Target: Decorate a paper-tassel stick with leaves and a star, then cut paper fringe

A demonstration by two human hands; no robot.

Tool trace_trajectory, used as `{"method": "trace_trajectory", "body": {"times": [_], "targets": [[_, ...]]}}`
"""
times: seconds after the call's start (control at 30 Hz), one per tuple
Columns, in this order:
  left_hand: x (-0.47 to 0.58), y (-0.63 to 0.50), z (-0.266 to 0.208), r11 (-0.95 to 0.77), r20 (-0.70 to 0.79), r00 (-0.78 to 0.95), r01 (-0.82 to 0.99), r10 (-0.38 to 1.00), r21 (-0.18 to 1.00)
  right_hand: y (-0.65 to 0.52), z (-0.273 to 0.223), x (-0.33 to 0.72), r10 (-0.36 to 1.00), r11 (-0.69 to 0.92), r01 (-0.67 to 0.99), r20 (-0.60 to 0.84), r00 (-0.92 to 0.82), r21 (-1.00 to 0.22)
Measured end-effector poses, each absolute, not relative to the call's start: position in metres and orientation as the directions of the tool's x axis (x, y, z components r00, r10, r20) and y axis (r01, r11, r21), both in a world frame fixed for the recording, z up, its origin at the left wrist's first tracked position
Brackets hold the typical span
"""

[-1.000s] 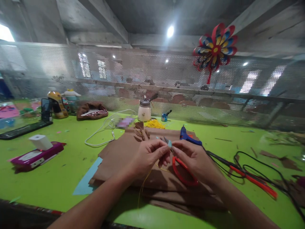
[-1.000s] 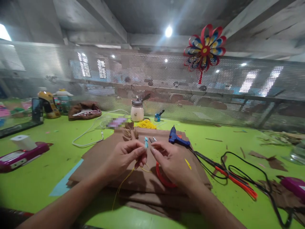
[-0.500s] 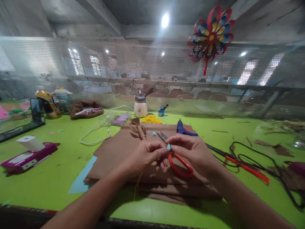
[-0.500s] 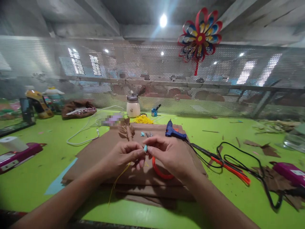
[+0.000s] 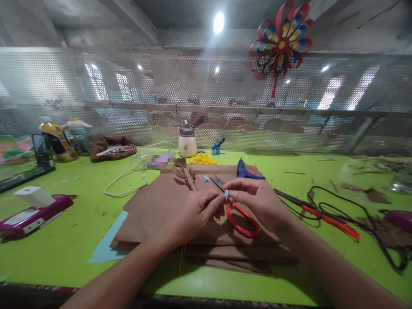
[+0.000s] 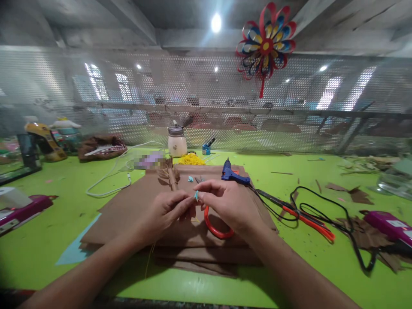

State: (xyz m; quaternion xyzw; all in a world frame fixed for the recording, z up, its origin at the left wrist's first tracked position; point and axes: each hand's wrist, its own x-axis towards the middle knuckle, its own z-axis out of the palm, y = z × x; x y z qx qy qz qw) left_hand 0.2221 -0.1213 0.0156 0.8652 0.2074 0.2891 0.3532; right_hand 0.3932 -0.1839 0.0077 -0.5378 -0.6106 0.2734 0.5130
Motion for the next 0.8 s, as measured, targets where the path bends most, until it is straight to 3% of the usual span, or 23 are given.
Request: {"method": "trace_trajectory", "body": {"times": [0.23, 0.4, 0.47, 0.57, 0.7, 0.8], "targets": [[0.222, -0.12, 0.014, -0.601, 0.337, 0.732, 0.122, 0.592, 0.79, -0.181, 0.004, 0.39, 0.944, 0.298, 0.208, 0.319, 0.077, -0.932], [0.223, -0.116, 0.013, -0.302, 0.203, 0.755, -0.007, 0.623, 0.953, -0.182, 0.01, 0.381, 0.926, 0.377, 0.053, 0.377, -0.015, -0.925], [0.222, -0.113, 0.012, -0.167, 0.153, 0.789, -0.064, 0.595, 0.984, -0.182, 0.01, 0.379, 0.912, 0.409, 0.059, 0.409, -0.019, -0.91], [0.222, -0.111, 0.009, -0.096, 0.14, 0.801, -0.103, 0.581, 0.99, -0.182, 0.009, 0.379, 0.877, 0.472, 0.209, 0.481, -0.009, -0.856], [0.225, -0.112, 0.005, -0.316, 0.228, 0.725, -0.015, 0.65, 0.949, -0.186, 0.013, 0.377, 0.879, 0.43, 0.379, 0.476, 0.032, -0.819], [0.228, -0.113, 0.0, -0.631, 0.412, 0.65, 0.136, 0.638, 0.764, -0.187, 0.017, 0.373, 0.916, 0.309, 0.363, 0.378, 0.134, -0.879]]}}
